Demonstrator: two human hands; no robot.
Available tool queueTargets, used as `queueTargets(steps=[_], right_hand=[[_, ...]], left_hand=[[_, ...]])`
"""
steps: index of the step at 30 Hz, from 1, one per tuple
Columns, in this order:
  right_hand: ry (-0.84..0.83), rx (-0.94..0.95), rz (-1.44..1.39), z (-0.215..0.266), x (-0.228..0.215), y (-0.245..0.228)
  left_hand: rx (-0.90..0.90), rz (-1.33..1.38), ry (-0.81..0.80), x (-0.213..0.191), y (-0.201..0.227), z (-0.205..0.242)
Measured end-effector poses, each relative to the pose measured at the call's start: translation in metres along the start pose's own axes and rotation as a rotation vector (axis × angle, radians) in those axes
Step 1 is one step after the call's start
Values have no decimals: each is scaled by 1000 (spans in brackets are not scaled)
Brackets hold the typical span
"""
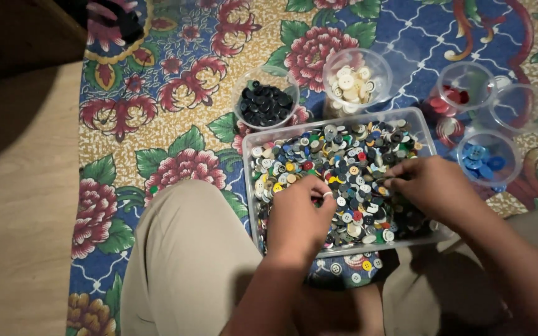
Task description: Sorting a large variety of buttons from a central container into smaller containers based on color and type.
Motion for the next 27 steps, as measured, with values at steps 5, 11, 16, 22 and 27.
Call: queueTargets(steps=[5,11,16,22,27], right_hand=[[69,-35,38,4,-13,-11],[224,-135,-38,1,9,-6],[296,-150,-67,9,6,3],[-61,493,-1212,40,9,-16],[-164,606,-1567,46,11,-31]], left_hand=[[-5,-76,-14,1,5,9],[31,-80,7,2,4,13],[22,-70,0,3,1,16],[-117,-86,-150,21,1,5],[-201,45,-147,38,1,-10]])
Point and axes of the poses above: each hand's wrist, its own z-axis away from the middle knuckle, its own x-axis out of the palm, y = z × x, the point moved 4 cm from there along -z, towards the middle knuckle, and after that the axes turned 12 degrees about y, right-handed, at the moved point
